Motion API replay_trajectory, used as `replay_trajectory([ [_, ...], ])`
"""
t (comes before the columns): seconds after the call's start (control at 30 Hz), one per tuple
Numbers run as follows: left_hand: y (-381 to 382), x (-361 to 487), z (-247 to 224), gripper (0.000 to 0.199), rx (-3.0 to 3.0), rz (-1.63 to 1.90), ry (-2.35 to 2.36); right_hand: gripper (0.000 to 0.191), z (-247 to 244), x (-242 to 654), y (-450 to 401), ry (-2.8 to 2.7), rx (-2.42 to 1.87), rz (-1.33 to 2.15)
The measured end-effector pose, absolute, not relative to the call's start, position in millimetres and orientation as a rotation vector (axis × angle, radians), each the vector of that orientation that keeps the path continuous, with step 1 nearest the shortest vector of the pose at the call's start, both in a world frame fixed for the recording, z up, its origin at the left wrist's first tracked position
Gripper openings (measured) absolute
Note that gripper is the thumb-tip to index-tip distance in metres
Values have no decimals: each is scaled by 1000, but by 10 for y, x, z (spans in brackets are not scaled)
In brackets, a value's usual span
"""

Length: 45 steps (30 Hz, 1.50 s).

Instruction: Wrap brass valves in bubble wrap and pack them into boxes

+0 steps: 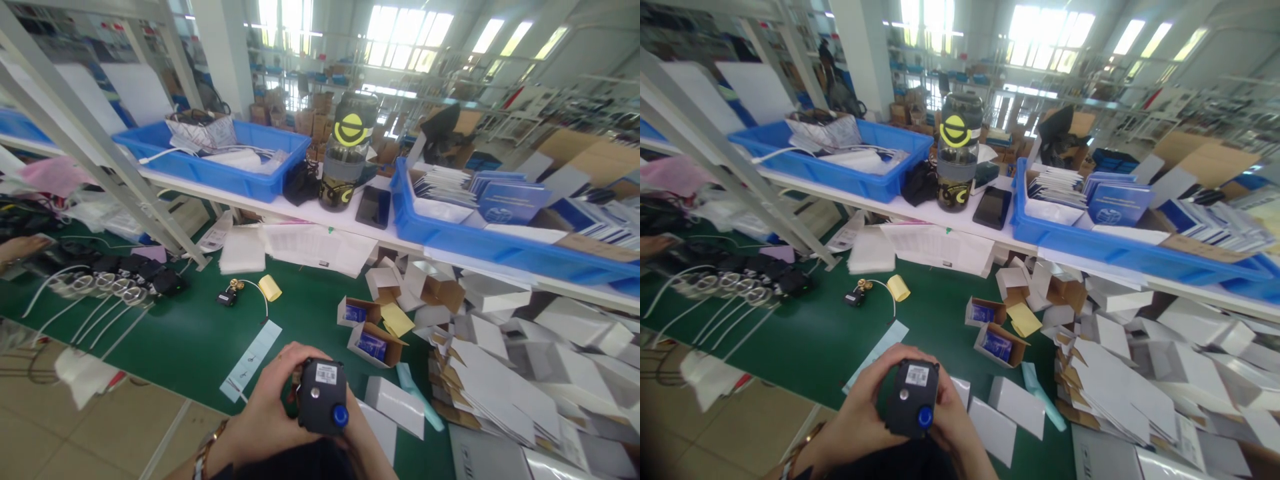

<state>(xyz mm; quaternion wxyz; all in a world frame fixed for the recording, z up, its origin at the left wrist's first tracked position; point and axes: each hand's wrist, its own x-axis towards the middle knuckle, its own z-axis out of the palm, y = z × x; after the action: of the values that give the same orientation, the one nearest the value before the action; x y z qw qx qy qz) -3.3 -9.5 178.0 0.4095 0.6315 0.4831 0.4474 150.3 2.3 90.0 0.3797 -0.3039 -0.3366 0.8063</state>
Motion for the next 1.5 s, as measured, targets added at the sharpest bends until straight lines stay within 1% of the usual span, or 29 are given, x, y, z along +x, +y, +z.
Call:
replay_trajectory([
  [0.1,-23,-55,1749,69,1281,1169,1386,66,1013,1432,-125,-747,-679,2077],
  [0.17,52,-63,1745,64,1093,1184,1393,70,1097,1351,-220,-691,-695,2029],
  [0.27,143,-54,1764,52,935,1167,1351,63,1191,1250,-301,-616,-805,1920],
  [0.33,167,-38,1770,51,859,1160,1347,57,1225,1220,-312,-580,-813,1877],
  [0.47,173,-1,1755,59,734,1187,1282,45,1241,1248,-287,-462,-689,1911],
  [0.57,176,20,1770,62,679,1190,1158,37,1225,1312,-265,-245,-591,2002],
  [0.63,175,32,1793,63,646,1202,1112,37,1197,1360,-250,-74,-543,2068],
  [0.73,165,50,1815,66,613,1230,1075,42,1129,1423,-227,72,-494,2143],
  [0.87,149,58,1794,66,606,1236,1058,49,1005,1468,-203,84,-452,2187],
  [1.03,125,42,1753,67,605,1219,1061,46,902,1508,-186,3,-477,2204],
  [1.17,118,33,1718,67,620,1204,1054,46,948,1573,-142,-133,-570,2225],
  [1.27,139,-9,1691,66,680,1166,1058,47,1023,1650,-94,-459,-712,2153],
  [1.33,162,-74,1686,64,744,1124,1121,45,1085,1703,-67,-829,-863,1995],
  [1.43,202,-208,1695,59,826,1015,1255,39,1230,1761,-28,-1492,-1122,1576],
  [1.5,223,-291,1686,54,868,886,1266,38,1364,1794,19,-1837,-1176,1347],
])
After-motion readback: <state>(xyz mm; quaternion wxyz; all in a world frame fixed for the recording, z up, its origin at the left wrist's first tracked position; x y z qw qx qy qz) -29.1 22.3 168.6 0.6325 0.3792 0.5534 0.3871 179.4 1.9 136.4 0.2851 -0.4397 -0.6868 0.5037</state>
